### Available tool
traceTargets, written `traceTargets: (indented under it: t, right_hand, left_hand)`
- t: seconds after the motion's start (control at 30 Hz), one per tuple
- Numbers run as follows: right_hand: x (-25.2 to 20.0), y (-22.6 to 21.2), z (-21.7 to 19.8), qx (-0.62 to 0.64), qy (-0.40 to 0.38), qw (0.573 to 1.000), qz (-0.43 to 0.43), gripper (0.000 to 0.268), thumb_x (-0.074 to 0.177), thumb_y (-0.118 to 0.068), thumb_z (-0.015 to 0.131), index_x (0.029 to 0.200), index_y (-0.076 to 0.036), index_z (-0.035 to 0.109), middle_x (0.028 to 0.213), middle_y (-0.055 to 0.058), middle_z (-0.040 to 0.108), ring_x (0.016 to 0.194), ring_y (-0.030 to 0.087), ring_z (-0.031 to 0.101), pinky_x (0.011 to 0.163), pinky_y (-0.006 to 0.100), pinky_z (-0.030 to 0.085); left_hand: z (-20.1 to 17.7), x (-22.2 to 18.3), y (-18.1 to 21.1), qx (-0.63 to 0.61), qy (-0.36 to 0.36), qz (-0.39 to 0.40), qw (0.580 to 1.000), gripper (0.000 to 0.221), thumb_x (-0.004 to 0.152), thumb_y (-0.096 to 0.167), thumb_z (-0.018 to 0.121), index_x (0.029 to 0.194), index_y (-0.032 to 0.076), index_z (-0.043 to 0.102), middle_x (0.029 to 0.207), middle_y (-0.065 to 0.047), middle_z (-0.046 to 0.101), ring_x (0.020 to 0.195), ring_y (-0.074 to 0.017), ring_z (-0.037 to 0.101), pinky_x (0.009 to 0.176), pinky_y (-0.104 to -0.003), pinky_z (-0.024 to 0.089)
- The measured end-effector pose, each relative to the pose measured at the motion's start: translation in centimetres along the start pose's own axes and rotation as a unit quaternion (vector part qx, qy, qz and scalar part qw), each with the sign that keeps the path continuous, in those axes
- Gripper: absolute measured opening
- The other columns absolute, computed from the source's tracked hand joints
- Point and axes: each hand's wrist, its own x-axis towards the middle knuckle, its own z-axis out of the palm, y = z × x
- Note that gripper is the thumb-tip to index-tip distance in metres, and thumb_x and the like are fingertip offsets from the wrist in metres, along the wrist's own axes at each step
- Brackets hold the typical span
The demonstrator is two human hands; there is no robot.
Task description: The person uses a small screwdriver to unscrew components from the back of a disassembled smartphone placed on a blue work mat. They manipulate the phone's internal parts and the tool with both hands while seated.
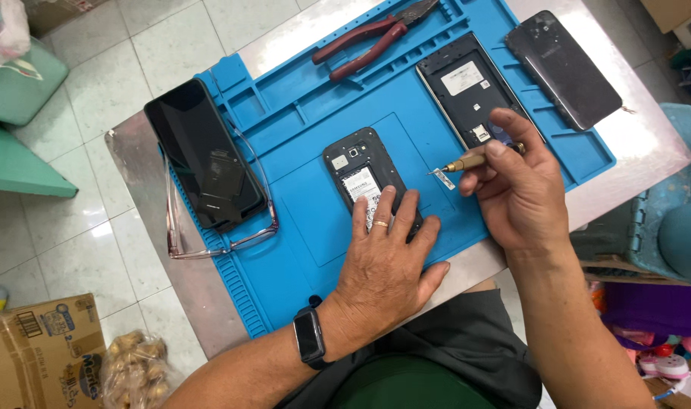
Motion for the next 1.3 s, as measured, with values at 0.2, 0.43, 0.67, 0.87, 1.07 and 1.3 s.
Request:
traceTargets:
  t: [0.2,0.43,0.67,0.87,1.07,1.3]
  right_hand:
    - [0.2,0.4,-0.3,-0.006,-0.004,1.000,-0.005,0.041,0.098,-0.011,0.070,0.138,-0.010,0.060,0.086,0.018,0.072,0.059,0.024,0.068,0.058,0.030,0.059]
    - [0.1,0.3,-0.2,-0.025,0.010,1.000,-0.010,0.040,0.099,-0.012,0.071,0.138,-0.012,0.061,0.085,0.014,0.071,0.060,0.023,0.068,0.059,0.028,0.060]
    - [-0.5,0.8,2.0,-0.123,0.024,0.991,-0.048,0.039,0.103,-0.004,0.063,0.141,-0.011,0.056,0.087,0.016,0.070,0.061,0.023,0.070,0.059,0.026,0.061]
    - [-1.9,1.0,4.4,-0.325,0.027,0.936,-0.132,0.035,0.110,-0.009,0.062,0.144,-0.005,0.053,0.086,0.014,0.067,0.069,0.024,0.075,0.066,0.027,0.065]
    - [-2.1,1.7,4.2,-0.347,0.053,0.923,-0.158,0.033,0.110,-0.008,0.062,0.142,-0.006,0.053,0.095,0.011,0.067,0.071,0.024,0.076,0.070,0.027,0.064]
    - [-2.1,1.9,3.9,-0.361,0.042,0.912,-0.191,0.032,0.112,-0.007,0.062,0.142,-0.004,0.052,0.098,0.013,0.069,0.072,0.025,0.076,0.070,0.029,0.065]
  left_hand:
    - [0.0,-0.2,0.1,-0.005,0.003,-0.008,1.000,0.063,0.083,0.055,0.082,0.128,0.014,0.065,0.146,-0.020,0.058,0.139,-0.0467,0.054,0.113,-0.070,0.040]
    - [0.2,-0.4,0.0,0.007,0.008,-0.006,1.000,0.063,0.085,0.057,0.080,0.128,0.014,0.064,0.148,-0.019,0.058,0.140,-0.0456,0.053,0.115,-0.068,0.041]
    - [0.4,-0.4,0.0,-0.008,0.019,-0.012,1.000,0.063,0.082,0.056,0.078,0.127,0.013,0.067,0.147,-0.021,0.059,0.139,-0.0458,0.053,0.114,-0.068,0.039]
    - [0.6,-0.7,-0.2,-0.017,0.035,-0.014,0.999,0.064,0.084,0.056,0.081,0.127,0.012,0.067,0.146,-0.021,0.058,0.140,-0.0463,0.053,0.115,-0.070,0.040]
    - [0.5,-0.6,-0.3,-0.020,0.037,-0.012,0.999,0.066,0.079,0.058,0.083,0.124,0.011,0.068,0.143,-0.020,0.057,0.136,-0.0449,0.054,0.114,-0.068,0.040]
    - [0.7,-0.6,-0.3,-0.006,0.038,-0.009,0.999,0.068,0.078,0.060,0.084,0.124,0.012,0.068,0.144,-0.019,0.057,0.137,-0.0437,0.054,0.115,-0.067,0.040]
